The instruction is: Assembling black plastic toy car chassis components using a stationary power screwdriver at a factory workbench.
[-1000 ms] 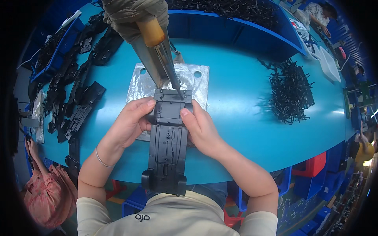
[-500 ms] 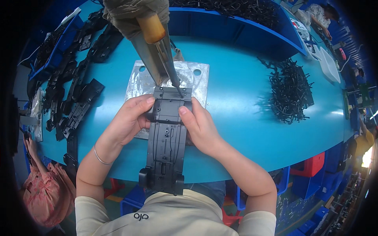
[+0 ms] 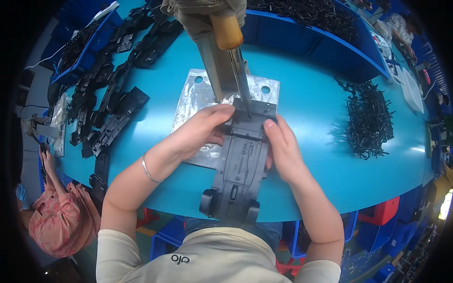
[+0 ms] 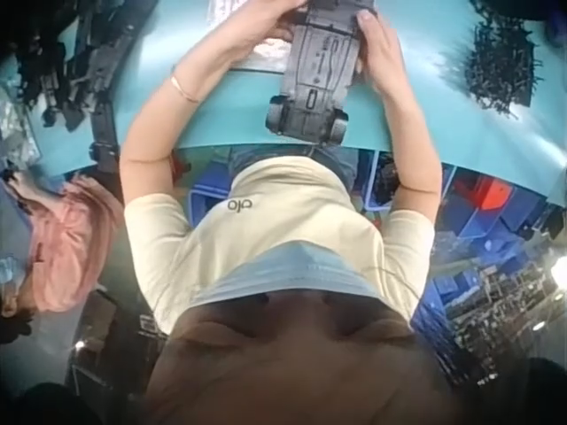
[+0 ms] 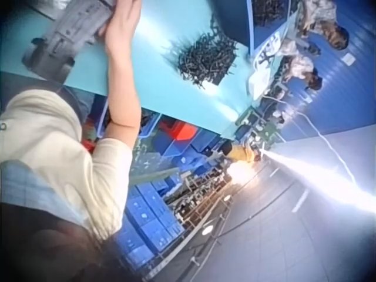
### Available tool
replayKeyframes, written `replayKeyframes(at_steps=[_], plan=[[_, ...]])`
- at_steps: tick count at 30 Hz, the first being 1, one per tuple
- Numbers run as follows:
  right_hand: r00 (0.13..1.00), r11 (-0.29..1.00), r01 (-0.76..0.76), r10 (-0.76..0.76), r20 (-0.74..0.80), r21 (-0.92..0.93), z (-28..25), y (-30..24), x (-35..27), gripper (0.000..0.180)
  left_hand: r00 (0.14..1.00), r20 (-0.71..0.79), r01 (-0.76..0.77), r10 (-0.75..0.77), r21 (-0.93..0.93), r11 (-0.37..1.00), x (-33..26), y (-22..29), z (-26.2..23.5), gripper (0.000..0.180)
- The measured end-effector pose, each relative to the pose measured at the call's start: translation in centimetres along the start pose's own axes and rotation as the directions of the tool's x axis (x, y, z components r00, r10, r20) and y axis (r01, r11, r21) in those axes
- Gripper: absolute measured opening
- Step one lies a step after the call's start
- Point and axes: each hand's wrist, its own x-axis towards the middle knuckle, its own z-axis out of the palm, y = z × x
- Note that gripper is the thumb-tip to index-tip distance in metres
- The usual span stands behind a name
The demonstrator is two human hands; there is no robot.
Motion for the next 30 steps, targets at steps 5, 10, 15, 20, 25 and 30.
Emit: replayKeyframes(at_steps=[5, 10, 15, 20, 25, 30], plan=[[0.998, 0.995, 0.023, -0.017, -0.066, 0.1, -1.0, -0.5, 0.7, 0.031, 1.0, -0.017, -0.024, 0.023, -0.022, 0.999, 2.1, 0.3, 1.5, 0.037], [0.993, 0.99, 0.066, -0.054, -0.103, 0.121, -1.2, -0.6, 0.8, 0.031, 0.997, -0.055, -0.05, 0.049, -0.022, 0.998, 2.0, 1.2, 2.3, 0.037], [0.994, 0.987, 0.092, -0.083, -0.074, 0.131, -1.4, -0.3, 1.1, 0.03, 0.999, -0.033, -0.038, 0.038, -0.021, 0.999, 2.1, 1.4, 2.2, 0.031], [0.993, 0.986, 0.102, -0.093, -0.067, 0.133, -1.2, -0.4, 1.3, 0.031, 0.998, -0.049, -0.038, 0.037, -0.024, 0.999, 2.2, 1.5, 1.9, 0.034], [0.991, 0.986, 0.118, -0.108, -0.082, 0.121, -1.2, -0.6, 1.2, 0.032, 0.999, -0.03, -0.031, 0.03, -0.022, 0.999, 2.5, 1.6, 1.9, 0.034], [0.992, 0.983, 0.111, -0.099, -0.083, 0.146, -0.8, -0.7, 1.1, 0.032, 0.998, -0.051, -0.039, 0.038, -0.018, 0.999, 2.5, 1.6, 1.6, 0.033]])
